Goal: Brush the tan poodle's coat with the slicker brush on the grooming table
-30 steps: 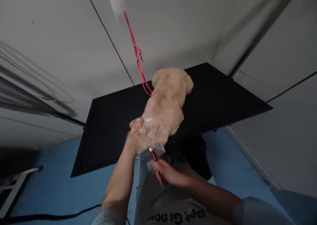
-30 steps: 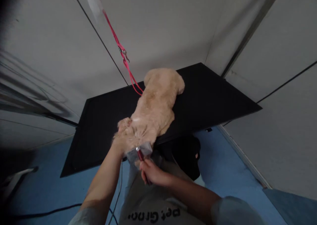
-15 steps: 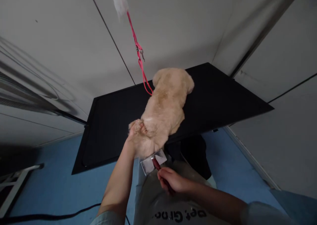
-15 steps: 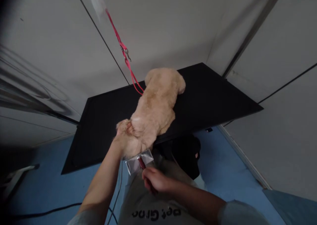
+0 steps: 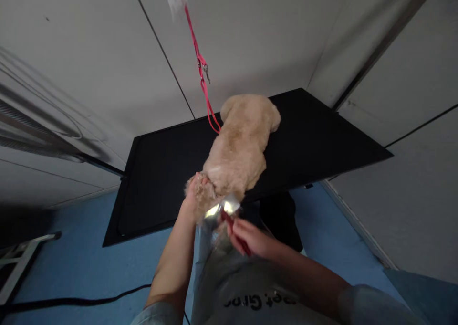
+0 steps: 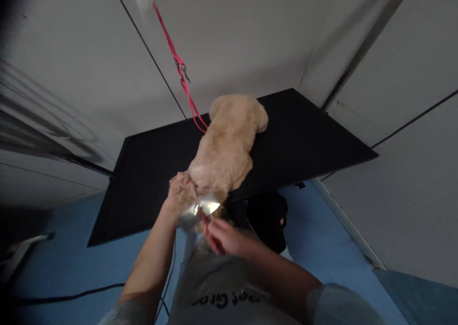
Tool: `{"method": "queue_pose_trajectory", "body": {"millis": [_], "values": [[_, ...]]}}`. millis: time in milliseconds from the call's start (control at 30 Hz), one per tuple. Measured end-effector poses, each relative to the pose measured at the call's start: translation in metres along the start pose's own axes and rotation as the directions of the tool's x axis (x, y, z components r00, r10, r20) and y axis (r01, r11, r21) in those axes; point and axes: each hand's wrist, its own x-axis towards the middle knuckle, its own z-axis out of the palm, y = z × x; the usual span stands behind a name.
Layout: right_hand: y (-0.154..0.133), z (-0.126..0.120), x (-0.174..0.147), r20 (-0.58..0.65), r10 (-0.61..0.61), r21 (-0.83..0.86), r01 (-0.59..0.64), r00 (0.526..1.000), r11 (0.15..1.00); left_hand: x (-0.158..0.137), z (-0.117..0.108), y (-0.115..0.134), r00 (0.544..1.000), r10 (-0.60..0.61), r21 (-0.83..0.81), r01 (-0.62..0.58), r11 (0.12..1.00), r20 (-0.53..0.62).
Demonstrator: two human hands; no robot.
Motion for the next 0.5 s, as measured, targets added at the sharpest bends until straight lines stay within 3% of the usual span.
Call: {"method": "queue_pose_trajectory", "body": {"millis": [67,100,200,267,300,367,433,500], "values": [[-0.006,-0.004,0.009,-0.126,0.027,0.051,-0.02,0.992,0.999,0.001,-0.001,0.001,0.997,0.027,-0.046,-0.024,0.999,0.066],[-0.005,-0.003,0.009,-0.118,0.065,0.038,-0.061,0.991,0.997,0.003,0.0,0.002,0.994,0.076,-0.05,-0.072,0.996,0.079],[0.008,0.012,-0.014,0.172,0.188,-0.126,-0.168,0.967,0.978,0.008,0.0,-0.003,0.947,0.318,0.18,-0.32,0.93,0.039],[0.009,0.019,-0.033,0.322,0.22,-0.227,-0.151,0.921,0.962,0.01,0.0,-0.012,0.906,0.421,0.429,-0.397,0.811,0.044],[0.004,0.019,-0.039,0.337,0.221,-0.244,-0.142,0.915,0.959,0.01,-0.001,-0.017,0.883,0.469,0.533,-0.406,0.742,0.02],[-0.015,0.01,-0.038,0.268,0.165,-0.195,-0.115,0.949,0.974,0.009,-0.004,-0.029,0.84,0.537,0.655,-0.361,0.664,-0.082],[-0.032,-0.006,-0.025,0.067,0.077,-0.106,-0.069,0.995,0.992,0.007,-0.009,-0.037,0.835,0.505,0.645,-0.263,0.718,-0.221],[-0.036,-0.022,-0.012,-0.124,0.034,-0.122,-0.05,0.992,0.991,0.004,-0.013,-0.039,0.884,0.371,0.548,-0.168,0.82,-0.284]]}}
